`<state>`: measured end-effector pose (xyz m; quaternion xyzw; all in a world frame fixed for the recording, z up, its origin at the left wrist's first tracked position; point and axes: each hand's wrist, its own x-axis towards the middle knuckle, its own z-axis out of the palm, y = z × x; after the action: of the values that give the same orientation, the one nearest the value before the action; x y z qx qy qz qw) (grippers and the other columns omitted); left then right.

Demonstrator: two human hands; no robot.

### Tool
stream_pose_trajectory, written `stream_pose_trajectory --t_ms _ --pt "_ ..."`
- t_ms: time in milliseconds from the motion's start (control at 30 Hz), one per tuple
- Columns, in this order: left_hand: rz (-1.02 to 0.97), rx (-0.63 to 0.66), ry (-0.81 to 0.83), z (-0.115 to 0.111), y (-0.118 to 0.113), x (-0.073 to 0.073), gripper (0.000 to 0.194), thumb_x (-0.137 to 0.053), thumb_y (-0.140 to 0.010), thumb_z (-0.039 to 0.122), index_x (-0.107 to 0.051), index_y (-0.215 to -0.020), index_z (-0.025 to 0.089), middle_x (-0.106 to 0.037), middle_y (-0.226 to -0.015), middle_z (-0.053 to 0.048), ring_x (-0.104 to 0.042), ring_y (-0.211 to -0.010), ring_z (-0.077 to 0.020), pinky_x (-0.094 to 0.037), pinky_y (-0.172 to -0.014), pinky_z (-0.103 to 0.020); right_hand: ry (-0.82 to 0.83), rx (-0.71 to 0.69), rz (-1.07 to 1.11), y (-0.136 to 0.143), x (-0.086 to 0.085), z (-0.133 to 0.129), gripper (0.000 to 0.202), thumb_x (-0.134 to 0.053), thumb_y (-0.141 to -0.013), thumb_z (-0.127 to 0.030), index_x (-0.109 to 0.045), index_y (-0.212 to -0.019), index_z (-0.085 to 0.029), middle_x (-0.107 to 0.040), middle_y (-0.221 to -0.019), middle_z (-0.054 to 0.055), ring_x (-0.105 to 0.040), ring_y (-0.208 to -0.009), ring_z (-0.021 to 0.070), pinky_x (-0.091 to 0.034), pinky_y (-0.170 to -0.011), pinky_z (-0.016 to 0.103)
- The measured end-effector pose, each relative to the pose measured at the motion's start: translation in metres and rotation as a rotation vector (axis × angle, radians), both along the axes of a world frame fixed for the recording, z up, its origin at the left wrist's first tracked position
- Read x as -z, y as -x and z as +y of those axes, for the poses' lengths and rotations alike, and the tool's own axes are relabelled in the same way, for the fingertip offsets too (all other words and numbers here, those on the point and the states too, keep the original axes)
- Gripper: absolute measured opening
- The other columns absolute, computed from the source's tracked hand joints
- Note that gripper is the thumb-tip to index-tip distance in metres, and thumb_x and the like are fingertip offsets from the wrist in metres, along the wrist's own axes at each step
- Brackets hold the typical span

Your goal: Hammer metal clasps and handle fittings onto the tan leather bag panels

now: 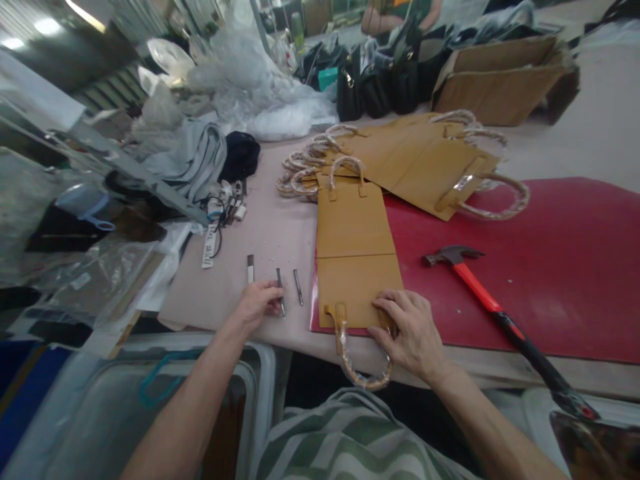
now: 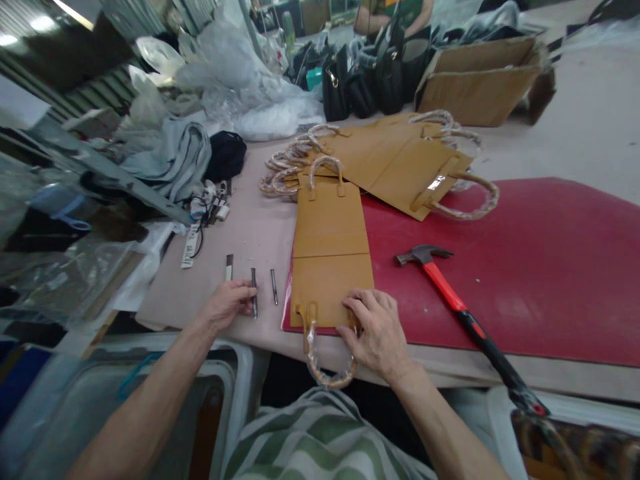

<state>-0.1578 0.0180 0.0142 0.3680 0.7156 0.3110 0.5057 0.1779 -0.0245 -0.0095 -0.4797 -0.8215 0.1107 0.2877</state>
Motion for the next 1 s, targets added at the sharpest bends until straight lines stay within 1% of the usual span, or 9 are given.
stream_pose_trajectory --t_ms 100,233,333,400,500,567,700,900,1000 --pt "-0.348 -0.053 -0.130 -0.008 -0.014 0.000 0.035 -0.080 -0.058 0.031 -0.067 -0.083 0.011 -0.069 -0.073 -0.003 -0.063 -0.058 -0.0126 -0.056 -0.058 -0.026 0.015 0.003 -0.002 0.000 -0.001 0.000 0.035 -0.073 -0.083 -0.032 -0.059 -0.114 -0.021 -0.063 -0.120 0.011 -0.053 -0.110 0.0311 -0.040 -0.093 0.047" --pt "-0.408 -0.019 -0.315 -0.015 -0.044 0.003 0.038 -0.084 -0.068 0.037 -0.065 -0.091 0.013 -0.072 -0.081 -0.003 -0.072 -0.075 -0.0176 -0.062 -0.072 -0.029 0.026 0.003 -0.005 0.000 -0.001 0.000 0.035 -0.072 -0.084 -0.035 -0.059 -0.114 -0.022 -0.063 -0.119 0.011 -0.053 -0.109 0.0313 -0.040 -0.093 0.048" --pt "-0.373 0.070 -0.413 -0.018 -0.069 0.006 0.038 -0.080 -0.076 0.041 -0.062 -0.098 0.015 -0.071 -0.087 -0.004 -0.074 -0.079 -0.0194 -0.064 -0.072 -0.032 0.023 0.002 -0.002 0.000 -0.001 0.000 0.035 -0.071 -0.085 -0.036 -0.059 -0.114 -0.021 -0.063 -0.119 0.011 -0.053 -0.108 0.0313 -0.040 -0.093 0.048" --pt "-0.319 0.162 -0.488 -0.021 -0.083 0.007 0.032 -0.074 -0.083 0.041 -0.062 -0.099 0.016 -0.071 -0.092 -0.005 -0.074 -0.081 -0.0186 -0.065 -0.073 -0.031 0.030 0.005 0.000 0.000 -0.001 0.000 0.034 -0.070 -0.085 -0.037 -0.060 -0.114 -0.022 -0.063 -0.119 0.011 -0.054 -0.108 0.0314 -0.040 -0.093 0.048" --pt "-0.215 0.309 -0.624 -0.025 -0.098 0.009 0.020 -0.064 -0.093 0.033 -0.064 -0.104 0.016 -0.071 -0.103 -0.009 -0.074 -0.092 -0.0190 -0.064 -0.081 -0.030 0.041 0.009 -0.006 0.000 -0.002 0.001 0.034 -0.070 -0.085 -0.037 -0.060 -0.114 -0.022 -0.063 -0.119 0.011 -0.054 -0.107 0.0313 -0.041 -0.092 0.048" --pt "-0.167 0.365 -0.707 -0.029 -0.103 0.012 0.016 -0.060 -0.096 0.028 -0.063 -0.107 0.017 -0.071 -0.107 -0.010 -0.072 -0.100 -0.0199 -0.063 -0.088 -0.032 0.045 0.005 -0.013 0.000 -0.003 0.001 0.035 -0.071 -0.085 -0.037 -0.060 -0.114 -0.021 -0.063 -0.118 0.011 -0.054 -0.107 0.0312 -0.041 -0.091 0.047" --pt "-0.108 0.368 -0.773 -0.035 -0.107 0.018 0.015 -0.058 -0.097 0.021 -0.064 -0.110 0.017 -0.072 -0.107 -0.009 -0.072 -0.101 -0.0191 -0.062 -0.092 -0.033 0.049 0.007 -0.022 0.001 -0.004 0.001 0.036 -0.072 -0.085 -0.038 -0.060 -0.114 -0.020 -0.063 -0.118 0.011 -0.053 -0.107 0.0313 -0.040 -0.092 0.047" --pt "0.138 0.429 -0.860 -0.038 -0.105 0.018 0.015 -0.062 -0.093 0.018 -0.070 -0.106 0.018 -0.077 -0.103 -0.007 -0.074 -0.097 -0.0184 -0.062 -0.091 -0.031 0.071 0.021 -0.018 0.001 -0.002 0.001 0.034 -0.068 -0.086 -0.040 -0.062 -0.114 -0.022 -0.063 -0.119 0.011 -0.053 -0.109 0.0315 -0.040 -0.094 0.048" --pt "0.147 0.440 -0.888 -0.037 -0.106 0.019 0.015 -0.063 -0.093 0.016 -0.070 -0.106 0.019 -0.077 -0.102 -0.006 -0.075 -0.096 -0.0177 -0.062 -0.090 -0.030 0.082 0.022 -0.016 0.000 -0.001 0.001 0.035 -0.069 -0.086 -0.042 -0.063 -0.114 -0.022 -0.063 -0.119 0.011 -0.053 -0.108 0.0318 -0.040 -0.093 0.048"
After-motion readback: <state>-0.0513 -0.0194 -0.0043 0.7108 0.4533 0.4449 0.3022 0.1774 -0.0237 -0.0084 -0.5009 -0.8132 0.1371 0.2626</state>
